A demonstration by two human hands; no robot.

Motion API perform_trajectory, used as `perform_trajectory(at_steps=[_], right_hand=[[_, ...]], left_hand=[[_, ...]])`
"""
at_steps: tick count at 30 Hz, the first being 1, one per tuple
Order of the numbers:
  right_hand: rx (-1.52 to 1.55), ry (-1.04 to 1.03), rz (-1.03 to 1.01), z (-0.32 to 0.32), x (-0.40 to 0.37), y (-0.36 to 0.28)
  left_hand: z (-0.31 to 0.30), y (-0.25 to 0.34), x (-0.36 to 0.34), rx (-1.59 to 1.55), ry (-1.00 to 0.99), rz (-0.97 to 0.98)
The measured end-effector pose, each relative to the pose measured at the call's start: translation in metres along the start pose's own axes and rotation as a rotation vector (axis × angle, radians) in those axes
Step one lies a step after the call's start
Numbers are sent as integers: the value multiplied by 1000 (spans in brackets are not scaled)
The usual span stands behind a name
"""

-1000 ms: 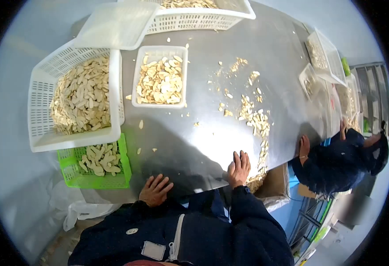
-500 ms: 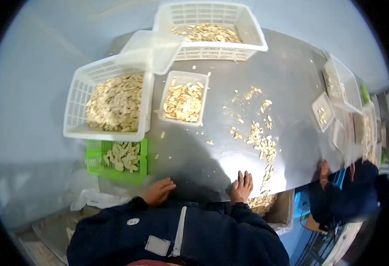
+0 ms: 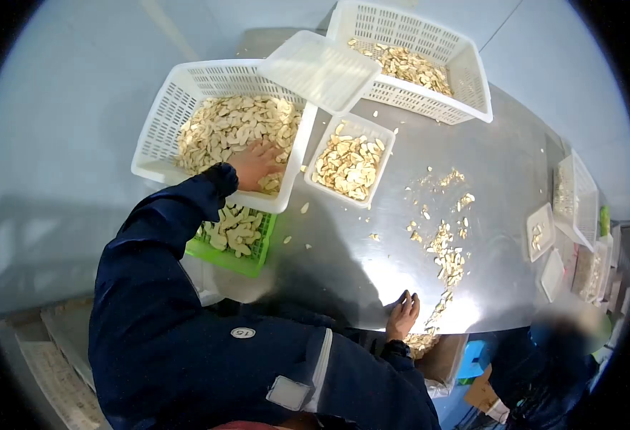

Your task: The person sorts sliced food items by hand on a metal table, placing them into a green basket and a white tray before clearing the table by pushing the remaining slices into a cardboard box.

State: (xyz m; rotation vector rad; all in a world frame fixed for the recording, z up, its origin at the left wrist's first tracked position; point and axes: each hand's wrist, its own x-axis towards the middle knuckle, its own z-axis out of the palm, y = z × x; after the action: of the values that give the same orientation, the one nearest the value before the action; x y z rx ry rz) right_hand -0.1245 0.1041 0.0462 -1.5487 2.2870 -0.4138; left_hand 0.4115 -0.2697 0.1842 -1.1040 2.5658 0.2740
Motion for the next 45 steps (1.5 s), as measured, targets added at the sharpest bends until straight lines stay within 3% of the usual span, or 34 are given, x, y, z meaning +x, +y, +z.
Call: perform_trajectory(at_steps=[4, 7, 14, 18, 22, 27, 30, 33, 36, 39, 42, 45], right_hand=[[63, -33, 178, 1, -1, -13], [27, 4, 181, 4, 2, -23], [-58, 134, 139, 19, 10, -29], [-99, 154, 139, 22, 16, -17], [-147, 151, 191, 20, 17, -21], [-179, 159, 272, 23, 21, -15], [-152, 120, 304, 15, 24, -21], [-175, 148, 256, 14, 24, -12], [-187, 168, 243, 16, 27, -9], [-153, 152, 213, 19, 29, 4], [-24, 196, 131, 14, 39, -7], [283, 166, 192, 7, 84, -82]], left_hand=[[12, -24, 17, 23, -170, 118], [5, -56, 6, 73, -263, 169], [2, -91, 2, 114, -106, 493], [24, -121, 6, -84, -11, 530], [21, -160, -15, -37, 10, 355], [29, -239, -42, 72, -19, -39], [45, -290, -72, -13, -34, -406], [60, -301, -95, -202, 37, -563], [77, -268, -90, -344, 181, -337], [73, -227, -102, -312, -84, -277], [92, -224, -136, -261, -175, -127], [54, -203, -158, -434, -503, -485]])
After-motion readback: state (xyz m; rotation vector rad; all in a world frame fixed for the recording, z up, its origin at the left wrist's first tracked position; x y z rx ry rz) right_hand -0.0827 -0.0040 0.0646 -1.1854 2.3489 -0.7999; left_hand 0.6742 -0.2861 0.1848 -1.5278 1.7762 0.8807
